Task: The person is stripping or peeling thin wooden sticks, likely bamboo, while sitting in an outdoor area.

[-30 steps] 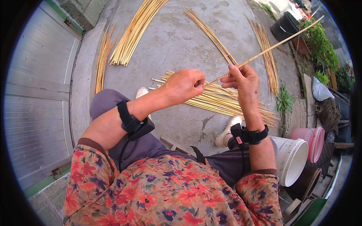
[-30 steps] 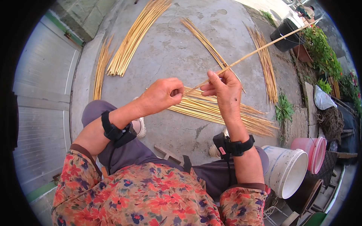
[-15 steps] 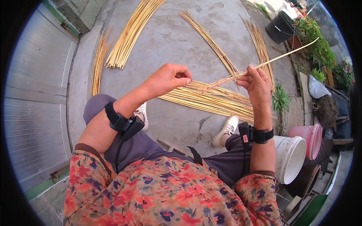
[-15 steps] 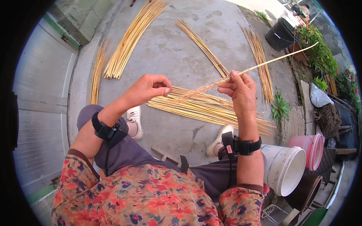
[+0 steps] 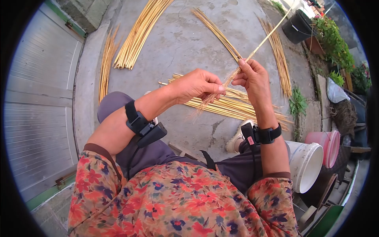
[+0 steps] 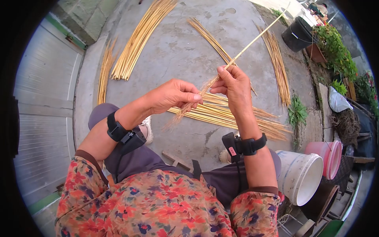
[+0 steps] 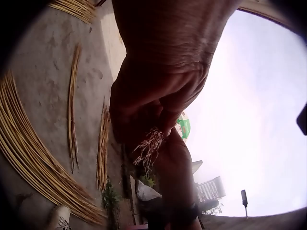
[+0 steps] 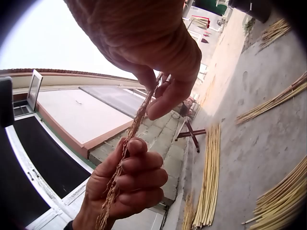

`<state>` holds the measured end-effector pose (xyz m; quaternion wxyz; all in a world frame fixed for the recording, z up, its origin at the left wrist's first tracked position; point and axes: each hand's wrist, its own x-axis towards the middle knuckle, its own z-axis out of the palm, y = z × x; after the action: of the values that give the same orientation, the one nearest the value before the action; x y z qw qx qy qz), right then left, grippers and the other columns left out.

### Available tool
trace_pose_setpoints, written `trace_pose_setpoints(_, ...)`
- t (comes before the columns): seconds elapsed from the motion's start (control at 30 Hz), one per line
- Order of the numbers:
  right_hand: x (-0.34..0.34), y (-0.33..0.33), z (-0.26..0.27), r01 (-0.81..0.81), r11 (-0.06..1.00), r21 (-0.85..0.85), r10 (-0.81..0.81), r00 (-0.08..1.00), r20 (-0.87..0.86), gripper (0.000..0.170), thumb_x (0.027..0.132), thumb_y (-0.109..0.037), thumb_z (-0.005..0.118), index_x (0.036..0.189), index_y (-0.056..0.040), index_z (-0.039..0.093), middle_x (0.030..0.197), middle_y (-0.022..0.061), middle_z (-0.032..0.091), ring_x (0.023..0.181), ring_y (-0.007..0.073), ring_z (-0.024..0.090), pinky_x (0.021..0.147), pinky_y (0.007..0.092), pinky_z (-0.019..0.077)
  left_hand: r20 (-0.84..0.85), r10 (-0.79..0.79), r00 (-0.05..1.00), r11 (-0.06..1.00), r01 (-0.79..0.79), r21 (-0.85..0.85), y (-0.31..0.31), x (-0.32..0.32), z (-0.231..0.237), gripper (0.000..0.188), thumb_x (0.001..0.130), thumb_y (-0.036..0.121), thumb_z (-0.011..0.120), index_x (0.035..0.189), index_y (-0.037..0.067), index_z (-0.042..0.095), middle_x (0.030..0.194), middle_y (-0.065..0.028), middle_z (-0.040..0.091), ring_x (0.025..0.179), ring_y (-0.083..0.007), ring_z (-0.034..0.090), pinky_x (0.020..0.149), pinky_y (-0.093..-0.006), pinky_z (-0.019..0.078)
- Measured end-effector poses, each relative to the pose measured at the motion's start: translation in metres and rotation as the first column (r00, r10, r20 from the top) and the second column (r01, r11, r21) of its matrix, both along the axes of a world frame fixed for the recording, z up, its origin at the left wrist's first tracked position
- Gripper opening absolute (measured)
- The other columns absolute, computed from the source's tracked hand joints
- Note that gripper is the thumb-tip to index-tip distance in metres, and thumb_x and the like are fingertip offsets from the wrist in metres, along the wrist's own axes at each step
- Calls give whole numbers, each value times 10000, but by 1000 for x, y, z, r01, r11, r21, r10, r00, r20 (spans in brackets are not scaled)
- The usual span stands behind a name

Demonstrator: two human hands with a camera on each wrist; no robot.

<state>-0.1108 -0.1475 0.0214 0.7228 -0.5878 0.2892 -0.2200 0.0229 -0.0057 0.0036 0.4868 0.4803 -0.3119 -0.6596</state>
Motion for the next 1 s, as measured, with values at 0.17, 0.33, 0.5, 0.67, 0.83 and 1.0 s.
trace_pose_setpoints(0.17,-3,9,5,30,999,30,-32,998,61,235,862,-167,582,976,36,546,809,112,595,706,169,633,607,255,541,-281,190,941,969,-226,-102,-3,11,-1,179,873,174,573,924,7,613,785,-21,598,665,-71,556,601,-219,482)
trace_pose_setpoints(0.33,-10,35,-9,-214,973,80,215,977,-5,170,847,-103,589,969,11,559,848,93,621,755,148,626,635,240,529,-219,297,930,938,-326,-115,-4,17,2,157,875,163,571,933,23,610,820,-14,608,687,-71,561,613,-217,491)
trace_pose_setpoints(0.5,-6,41,-14,-125,987,98,118,990,70,200,824,-65,605,997,13,542,881,96,629,783,144,618,687,238,512,-124,410,904,887,-426,-180,-6,17,-2,135,868,150,582,923,32,614,817,-7,606,672,-58,547,613,-205,477)
trace_pose_setpoints(0.67,-3,46,-15,-129,986,107,119,989,91,224,816,-59,611,1010,17,528,882,101,628,775,138,613,686,235,505,-40,436,899,874,-434,-218,-7,15,-6,121,855,139,599,894,26,617,782,3,592,653,-52,538,601,-200,468)
trace_pose_setpoints(0.83,3,47,-13,-118,986,115,106,989,105,222,814,-66,616,1001,16,529,852,92,623,752,129,608,667,229,500,14,457,890,862,-438,-256,-6,15,-4,115,849,136,608,873,24,616,730,12,570,616,-46,526,573,-190,458)
trace_pose_setpoints(1.0,7,47,-17,-137,979,152,124,988,92,234,810,-87,630,995,14,529,788,58,605,706,110,595,646,220,492,81,479,874,852,-441,-284,-5,15,-4,106,843,132,616,860,28,612,709,15,560,606,-43,519,554,-185,451)
